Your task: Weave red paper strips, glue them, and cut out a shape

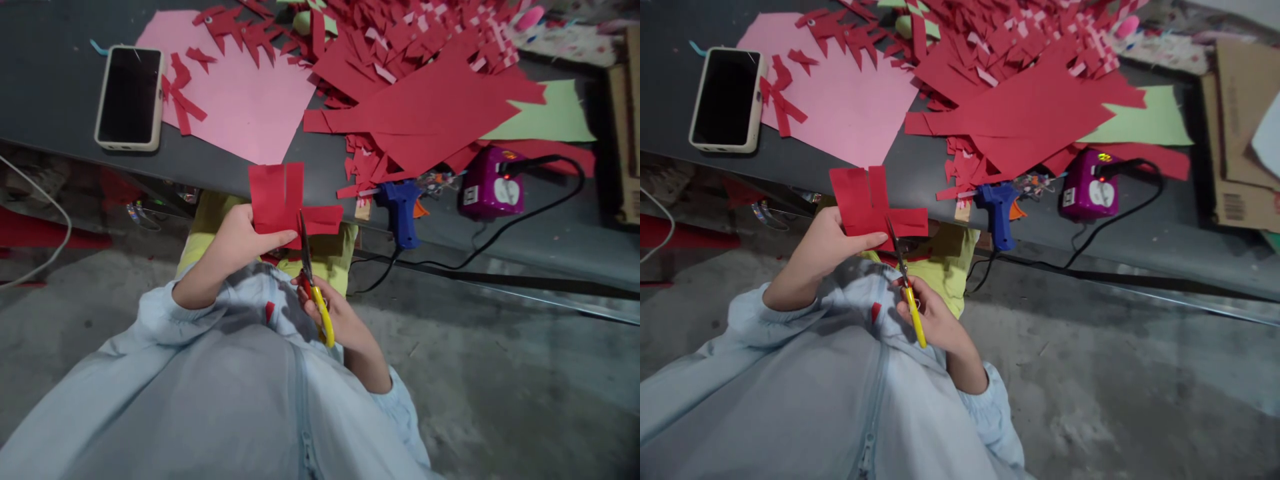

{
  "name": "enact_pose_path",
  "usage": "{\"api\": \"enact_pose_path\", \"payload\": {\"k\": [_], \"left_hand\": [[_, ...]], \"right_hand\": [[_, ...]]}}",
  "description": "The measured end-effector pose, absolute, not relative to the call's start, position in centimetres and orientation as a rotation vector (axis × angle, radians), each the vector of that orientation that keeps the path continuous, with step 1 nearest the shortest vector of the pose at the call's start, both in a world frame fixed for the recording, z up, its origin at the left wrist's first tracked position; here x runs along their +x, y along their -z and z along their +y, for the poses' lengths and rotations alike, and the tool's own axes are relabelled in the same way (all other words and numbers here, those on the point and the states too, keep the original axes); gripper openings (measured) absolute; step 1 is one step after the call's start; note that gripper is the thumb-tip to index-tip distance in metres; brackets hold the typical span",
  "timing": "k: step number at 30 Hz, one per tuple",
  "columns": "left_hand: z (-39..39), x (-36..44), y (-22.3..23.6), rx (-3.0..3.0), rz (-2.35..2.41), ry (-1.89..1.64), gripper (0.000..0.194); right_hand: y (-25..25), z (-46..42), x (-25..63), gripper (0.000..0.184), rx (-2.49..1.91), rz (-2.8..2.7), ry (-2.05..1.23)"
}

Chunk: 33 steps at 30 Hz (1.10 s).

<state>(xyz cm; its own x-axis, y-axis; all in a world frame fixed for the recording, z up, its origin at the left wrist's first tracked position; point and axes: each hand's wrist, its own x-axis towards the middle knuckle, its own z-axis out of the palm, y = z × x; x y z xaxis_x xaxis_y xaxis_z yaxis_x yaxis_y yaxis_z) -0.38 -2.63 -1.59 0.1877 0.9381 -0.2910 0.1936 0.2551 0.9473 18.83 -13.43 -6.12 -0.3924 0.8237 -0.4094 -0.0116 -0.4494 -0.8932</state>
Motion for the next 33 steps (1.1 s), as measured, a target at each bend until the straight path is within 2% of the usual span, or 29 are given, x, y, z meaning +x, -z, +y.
{"api": "enact_pose_path", "payload": {"k": [6, 23, 33], "left_hand": [[-3.0, -0.2, 0.7, 1.256, 1.312, -0.727, 0.022], [-3.5, 0.1, -0.2, 1.246, 1.269, -0.674, 0.019], [-3.7, 0.3, 1.4, 1.047, 1.129, -0.736, 0.023]], "right_hand": [[7.0, -13.7, 18.4, 0.055, -1.134, -1.113, -1.934], [6.8, -13.9, 18.4, 0.050, -0.878, -1.142, -2.020], [5.8, -13.0, 18.1, 0.044, -0.906, -1.283, -1.904]]}}
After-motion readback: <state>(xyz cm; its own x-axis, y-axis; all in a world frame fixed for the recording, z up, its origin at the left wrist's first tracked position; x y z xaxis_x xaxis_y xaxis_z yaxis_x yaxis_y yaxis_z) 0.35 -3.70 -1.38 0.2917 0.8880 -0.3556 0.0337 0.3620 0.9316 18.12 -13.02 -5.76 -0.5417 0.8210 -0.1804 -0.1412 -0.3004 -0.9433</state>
